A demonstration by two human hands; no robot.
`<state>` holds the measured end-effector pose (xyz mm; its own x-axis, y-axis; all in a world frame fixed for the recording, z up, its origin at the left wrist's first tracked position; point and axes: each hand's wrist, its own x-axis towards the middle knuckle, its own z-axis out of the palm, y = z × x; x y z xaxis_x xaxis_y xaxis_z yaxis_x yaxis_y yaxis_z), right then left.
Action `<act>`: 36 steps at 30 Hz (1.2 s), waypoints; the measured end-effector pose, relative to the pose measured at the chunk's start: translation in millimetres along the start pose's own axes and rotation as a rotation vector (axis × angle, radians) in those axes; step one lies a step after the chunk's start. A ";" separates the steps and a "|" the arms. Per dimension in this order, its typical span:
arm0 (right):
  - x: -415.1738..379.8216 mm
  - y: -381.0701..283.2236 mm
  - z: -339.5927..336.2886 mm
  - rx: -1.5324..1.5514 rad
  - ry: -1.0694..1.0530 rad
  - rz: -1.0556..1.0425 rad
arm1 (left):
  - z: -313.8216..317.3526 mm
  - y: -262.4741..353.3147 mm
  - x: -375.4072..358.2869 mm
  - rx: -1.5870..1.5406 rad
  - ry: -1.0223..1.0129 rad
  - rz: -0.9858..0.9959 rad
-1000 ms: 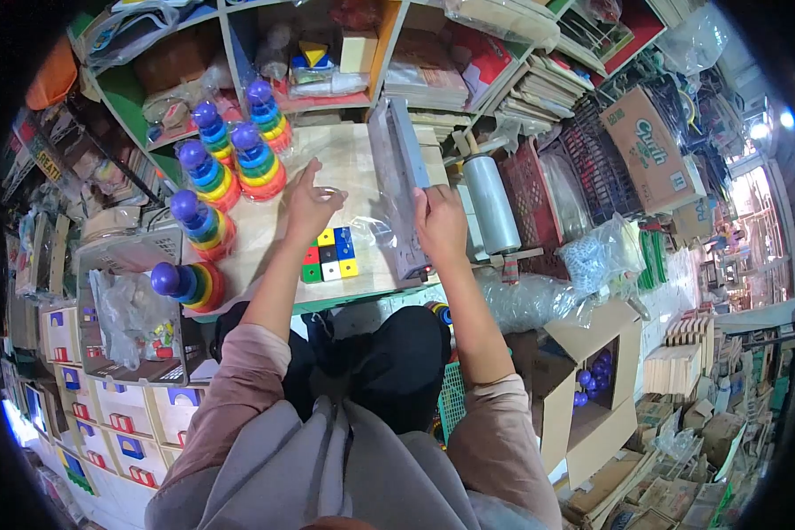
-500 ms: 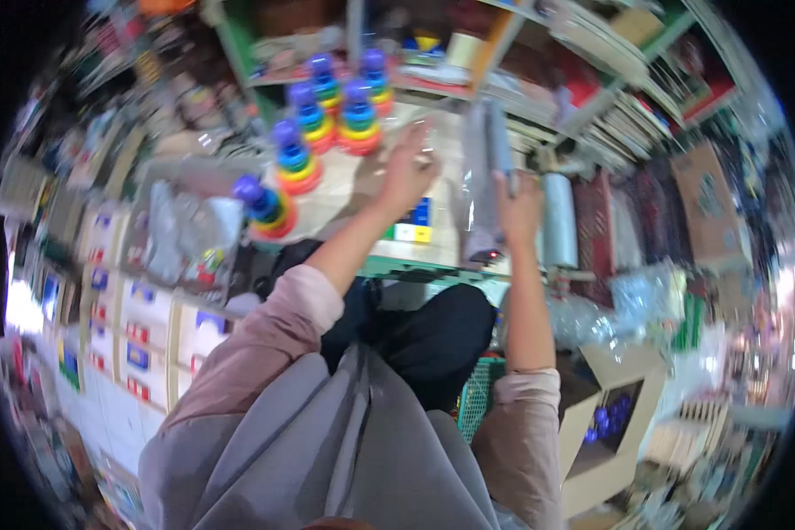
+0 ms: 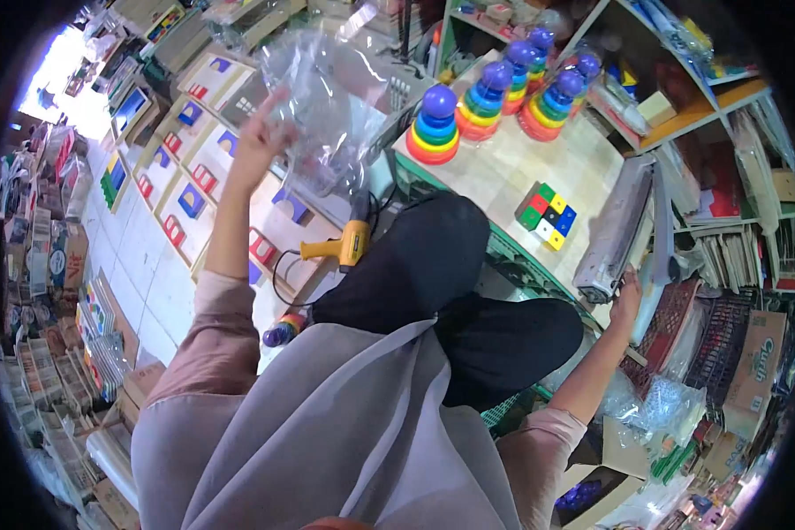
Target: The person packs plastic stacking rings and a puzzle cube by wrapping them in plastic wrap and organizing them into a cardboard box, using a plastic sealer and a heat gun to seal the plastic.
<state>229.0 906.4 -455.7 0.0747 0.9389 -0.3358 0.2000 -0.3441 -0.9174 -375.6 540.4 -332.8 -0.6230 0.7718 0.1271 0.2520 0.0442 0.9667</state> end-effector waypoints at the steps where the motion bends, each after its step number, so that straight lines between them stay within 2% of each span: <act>1: -1.6 2.1 2.6 0.036 0.017 -0.068 | -0.3 -41.4 -19.4 0.072 -0.039 -0.009; 3: -8.5 -5.5 2.7 -0.028 0.058 -0.102 | -0.8 -123.5 -57.8 0.218 -0.119 -0.019; 4: -11.4 -8.6 2.2 -0.080 0.108 -0.151 | 2.5 -130.0 -77.2 0.313 -0.302 -0.246; 5: -6.6 -4.3 -1.4 -0.074 0.126 -0.246 | 5.3 -180.4 -95.4 0.395 -0.361 -0.279; 6: -3.6 -5.2 -5.4 -0.080 0.130 -0.243 | 16.8 -193.1 -109.8 0.346 -0.316 -0.162; 7: -2.9 -6.6 -8.1 -0.129 0.127 -0.302 | 23.1 -199.0 -117.2 0.326 -0.333 -0.168; 8: -2.8 -7.4 -11.1 -0.177 0.125 -0.361 | 27.5 -204.8 -119.9 0.331 -0.395 -0.356; 10: -33.4 -27.2 6.1 -0.200 0.164 -0.401 | 32.8 -249.5 -125.6 0.540 -0.427 -0.221; 13: -57.4 -35.3 18.8 -0.212 0.192 -0.479 | 33.1 -261.7 -123.0 0.632 -0.559 -0.149; 15: -62.3 -26.8 17.1 -0.275 0.163 -0.538 | 30.9 -257.7 -120.6 0.646 -0.584 -0.231; 16: -70.0 -25.8 17.2 -0.325 0.160 -0.573 | 25.7 -273.8 -122.3 0.674 -0.578 -0.192; 17: -83.1 -31.6 27.0 -0.238 0.134 -0.541 | 26.2 -242.5 -116.9 0.642 -0.648 -0.291; 18: -89.2 -32.6 31.4 -0.398 0.219 -0.540 | 11.0 -305.1 -119.9 0.640 -0.713 -0.204; 19: -96.7 -32.9 35.9 -0.295 0.108 -0.599 | 13.8 -263.3 -111.6 0.704 -0.837 -0.197; 20: -108.0 -38.0 45.7 -0.359 0.167 -0.573 | 7.5 -275.2 -107.5 0.824 -0.924 -0.182; 21: -93.9 -22.5 49.2 -0.257 0.167 -0.697 | 17.3 -261.2 -94.4 0.913 -0.960 -0.213; 22: -110.2 -36.1 58.9 -0.285 0.171 -0.653 | 19.9 -230.8 -78.3 1.008 -0.983 -0.254; 24: -123.0 -48.3 75.7 -0.260 0.192 -0.653 | 62.8 -106.6 -45.9 0.528 -0.712 -0.414; 26: -130.8 -59.1 83.8 -0.301 0.172 -0.638 | 118.8 25.4 -37.0 0.158 -0.504 -0.163; 27: -134.2 -63.6 89.4 -0.298 0.164 -0.689 | 144.7 58.1 -32.6 -0.023 -0.602 -0.130; 28: -136.7 -67.4 95.8 -0.294 0.155 -0.743 | 170.7 79.3 -26.0 -0.205 -0.697 -0.095; 29: -136.9 -71.1 102.2 -0.289 0.171 -0.748 | 204.4 81.6 -14.1 -0.242 -0.848 0.112; 30: -136.0 -74.7 108.1 -0.300 0.205 -0.802 | 249.4 80.0 -4.6 -0.324 -0.896 0.120; 31: -135.7 -79.4 114.4 -0.312 0.239 -0.856 | 275.9 108.9 -0.6 -0.209 -1.018 -0.036; 32: -137.6 -85.9 122.4 -0.314 0.253 -0.802 | 317.0 99.9 6.7 -0.306 -1.013 -0.188; 33: -134.4 -87.6 127.6 -0.341 0.265 -0.852 | 355.4 84.7 13.2 -0.401 -1.000 -0.344; 35: -135.3 -91.1 139.7 -0.362 0.275 -0.903 | 392.3 91.1 18.0 -0.564 -0.892 -0.412; 36: -141.8 -95.0 144.9 -0.285 0.214 -0.885 | 402.3 83.2 28.9 -0.560 -0.894 -0.408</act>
<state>57.8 806.1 -351.8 -0.0459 0.8483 0.5275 0.4980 0.4773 -0.7240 -74.8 821.6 -338.0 0.2272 0.9515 -0.2074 -0.3562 0.2794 0.8917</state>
